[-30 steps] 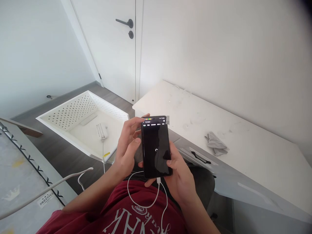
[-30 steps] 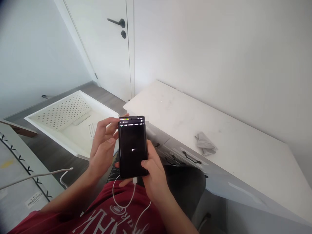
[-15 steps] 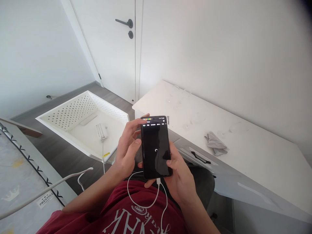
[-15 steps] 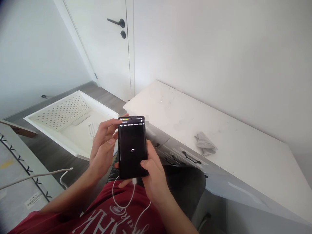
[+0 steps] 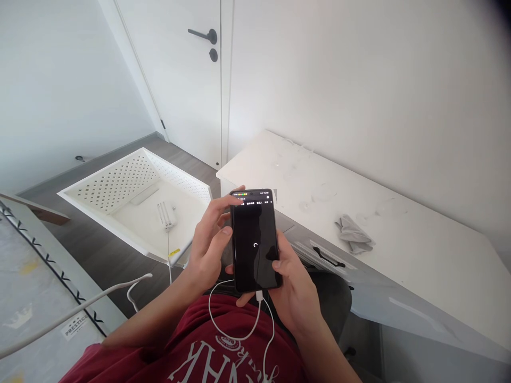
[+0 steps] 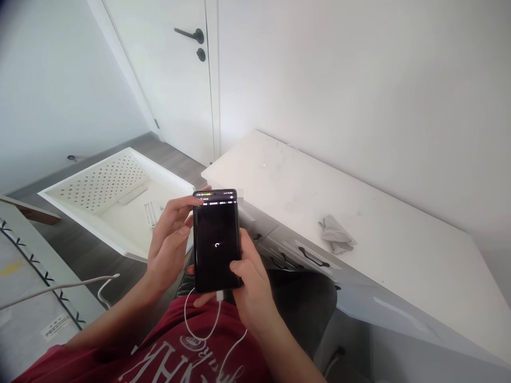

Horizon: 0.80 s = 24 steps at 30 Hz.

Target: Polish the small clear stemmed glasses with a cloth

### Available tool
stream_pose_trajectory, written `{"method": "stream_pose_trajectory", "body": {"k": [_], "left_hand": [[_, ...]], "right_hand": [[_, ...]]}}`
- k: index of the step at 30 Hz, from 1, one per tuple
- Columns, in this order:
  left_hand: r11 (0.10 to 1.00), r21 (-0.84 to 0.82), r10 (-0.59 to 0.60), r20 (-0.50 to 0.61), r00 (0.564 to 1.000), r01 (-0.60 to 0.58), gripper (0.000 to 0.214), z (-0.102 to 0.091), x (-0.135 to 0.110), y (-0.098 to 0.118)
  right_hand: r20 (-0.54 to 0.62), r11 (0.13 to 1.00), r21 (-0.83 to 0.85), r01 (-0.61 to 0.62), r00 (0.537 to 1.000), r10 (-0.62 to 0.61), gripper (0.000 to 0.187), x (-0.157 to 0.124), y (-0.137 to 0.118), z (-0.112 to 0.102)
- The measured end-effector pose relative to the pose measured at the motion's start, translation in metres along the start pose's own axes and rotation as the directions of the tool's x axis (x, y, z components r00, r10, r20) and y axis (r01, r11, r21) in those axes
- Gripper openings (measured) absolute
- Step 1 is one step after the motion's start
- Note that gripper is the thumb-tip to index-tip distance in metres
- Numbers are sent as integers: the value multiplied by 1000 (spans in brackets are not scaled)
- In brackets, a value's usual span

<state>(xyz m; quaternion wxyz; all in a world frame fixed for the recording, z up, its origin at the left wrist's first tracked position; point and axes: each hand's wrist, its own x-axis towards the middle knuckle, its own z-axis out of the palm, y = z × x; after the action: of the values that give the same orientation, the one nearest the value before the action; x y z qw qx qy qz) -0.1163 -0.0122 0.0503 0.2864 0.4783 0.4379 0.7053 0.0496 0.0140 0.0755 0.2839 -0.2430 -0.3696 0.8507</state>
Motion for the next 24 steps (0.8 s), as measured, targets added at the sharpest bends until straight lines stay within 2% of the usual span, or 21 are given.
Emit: {"method": "stream_pose_trajectory", "body": {"k": [24], "left_hand": [[999,-12,-53,4,999,53,29,1,-1,2]], "right_hand": [[-39,1000,-10,13,999,-14,56,1,3,2]]}}
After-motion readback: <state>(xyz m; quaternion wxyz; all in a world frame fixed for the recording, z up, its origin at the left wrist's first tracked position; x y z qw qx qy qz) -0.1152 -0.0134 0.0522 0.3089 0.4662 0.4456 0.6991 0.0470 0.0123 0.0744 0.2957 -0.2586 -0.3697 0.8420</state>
